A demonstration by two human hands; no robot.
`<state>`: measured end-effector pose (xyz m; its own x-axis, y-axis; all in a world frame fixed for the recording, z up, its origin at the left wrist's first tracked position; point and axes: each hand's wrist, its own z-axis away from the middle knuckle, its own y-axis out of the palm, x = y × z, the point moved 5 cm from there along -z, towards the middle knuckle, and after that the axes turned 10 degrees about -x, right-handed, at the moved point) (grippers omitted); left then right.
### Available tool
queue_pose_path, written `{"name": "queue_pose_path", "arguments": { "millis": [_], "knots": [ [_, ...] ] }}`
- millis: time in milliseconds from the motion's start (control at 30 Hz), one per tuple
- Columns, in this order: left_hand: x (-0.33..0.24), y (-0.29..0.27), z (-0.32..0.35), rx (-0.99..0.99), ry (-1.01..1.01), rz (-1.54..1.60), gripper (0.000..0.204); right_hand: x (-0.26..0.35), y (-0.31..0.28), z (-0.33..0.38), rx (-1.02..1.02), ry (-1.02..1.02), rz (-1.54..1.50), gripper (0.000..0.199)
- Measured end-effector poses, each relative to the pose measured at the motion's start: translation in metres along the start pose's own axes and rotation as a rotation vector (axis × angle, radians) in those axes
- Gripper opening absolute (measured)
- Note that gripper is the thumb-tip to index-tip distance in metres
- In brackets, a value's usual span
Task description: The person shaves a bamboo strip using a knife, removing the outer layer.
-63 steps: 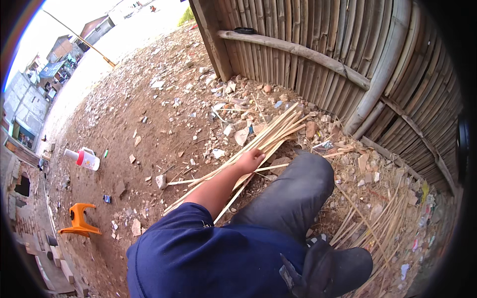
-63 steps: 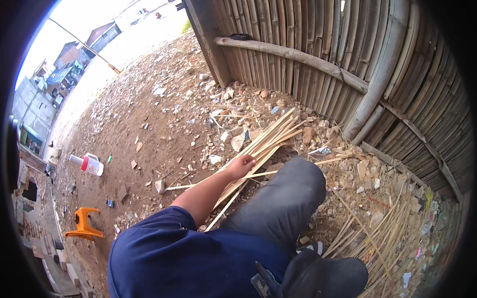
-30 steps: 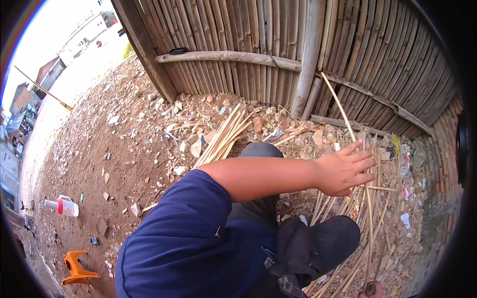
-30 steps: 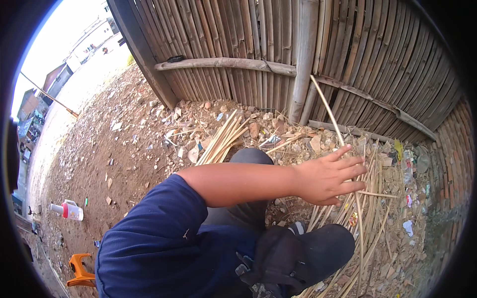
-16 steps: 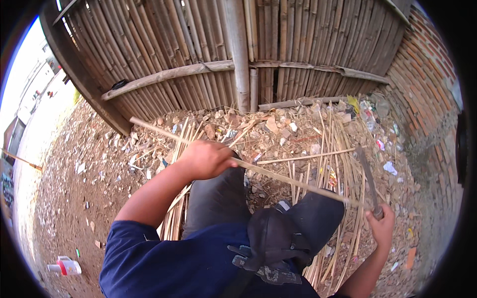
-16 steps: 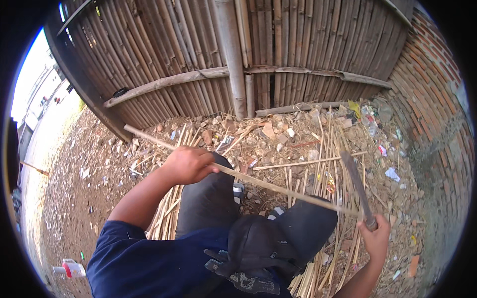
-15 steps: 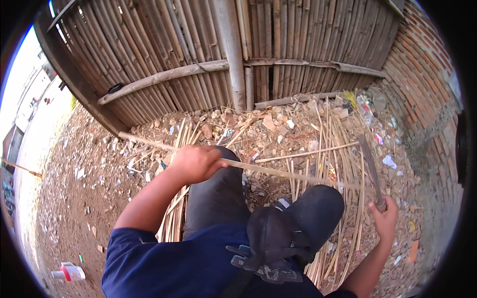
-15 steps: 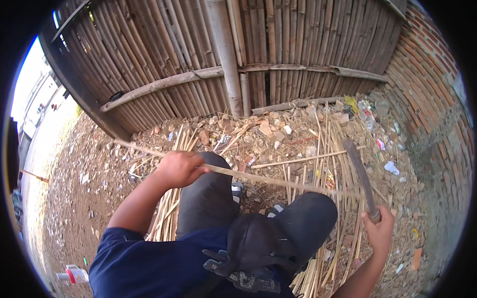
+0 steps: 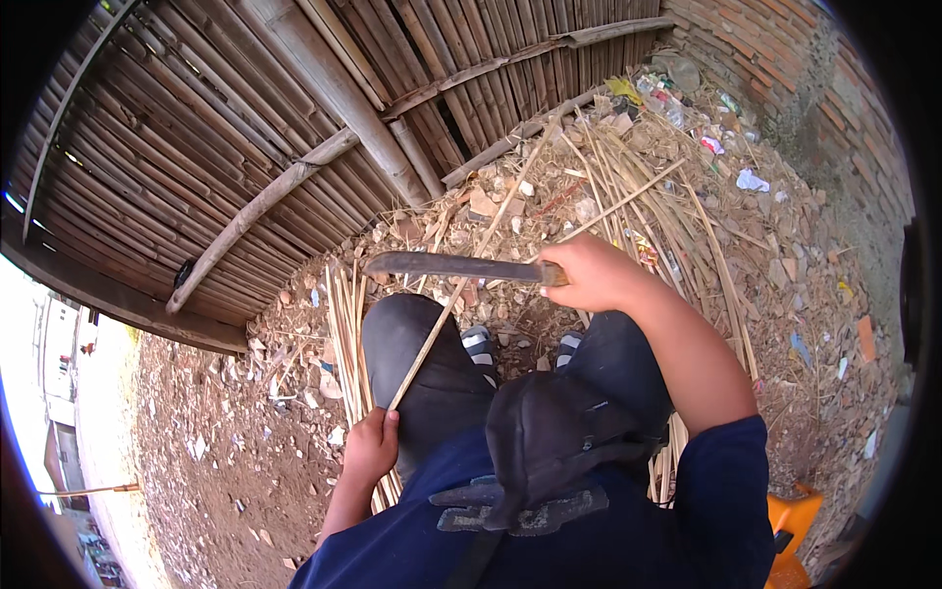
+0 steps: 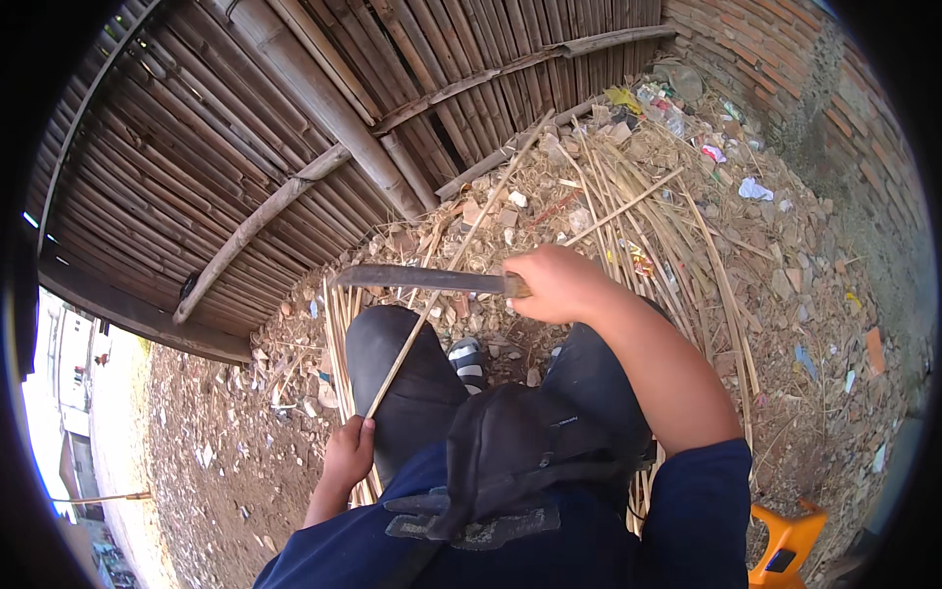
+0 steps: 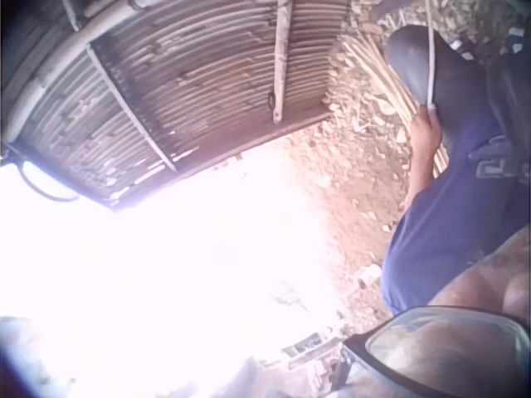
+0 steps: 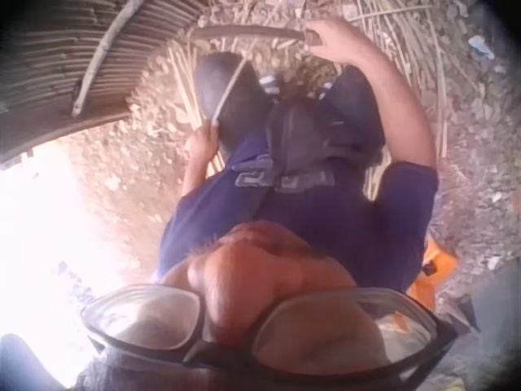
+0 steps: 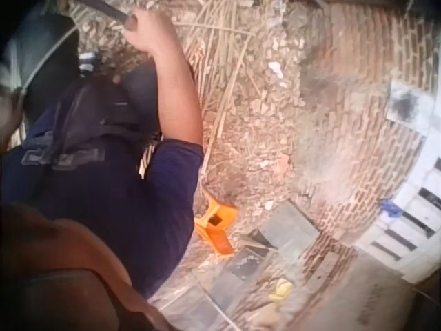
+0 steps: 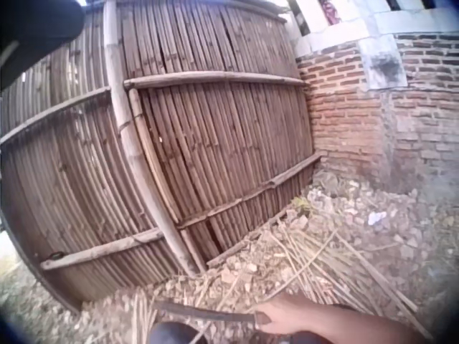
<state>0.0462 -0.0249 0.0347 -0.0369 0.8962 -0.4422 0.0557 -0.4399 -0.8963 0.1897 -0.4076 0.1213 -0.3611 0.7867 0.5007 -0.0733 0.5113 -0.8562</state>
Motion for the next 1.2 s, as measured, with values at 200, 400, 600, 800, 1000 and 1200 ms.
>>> {"name": "queue_pose_path", "arguments": {
  "millis": [200,400,600,800,1000,1200],
  "knots": [
    [0.019,0.01,0.002,-0.096,0.04,-0.065,0.035,-0.023,0.045,-0.049,0.011,-0.022,0.171,0.032],
    [0.024,0.014,-0.002,-0.097,0.083,-0.217,0.033,-0.06,0.083,-0.046,0.083,0.146,0.087,0.028],
    [0.031,0.02,-0.005,-0.111,0.12,-0.228,0.032,-0.046,0.095,-0.053,0.2,0.059,0.036,0.025],
    [0.026,0.017,-0.008,-0.139,0.131,-0.208,0.033,-0.109,0.076,-0.075,-0.038,0.387,-0.202,0.027],
    [0.019,0.006,-0.007,-0.127,0.127,-0.261,0.033,-0.05,0.096,-0.053,0.231,0.13,0.026,0.032],
    [0.031,0.016,-0.006,-0.175,0.156,-0.155,0.035,-0.087,0.09,-0.067,0.195,0.32,-0.164,0.041]
  ]
}}
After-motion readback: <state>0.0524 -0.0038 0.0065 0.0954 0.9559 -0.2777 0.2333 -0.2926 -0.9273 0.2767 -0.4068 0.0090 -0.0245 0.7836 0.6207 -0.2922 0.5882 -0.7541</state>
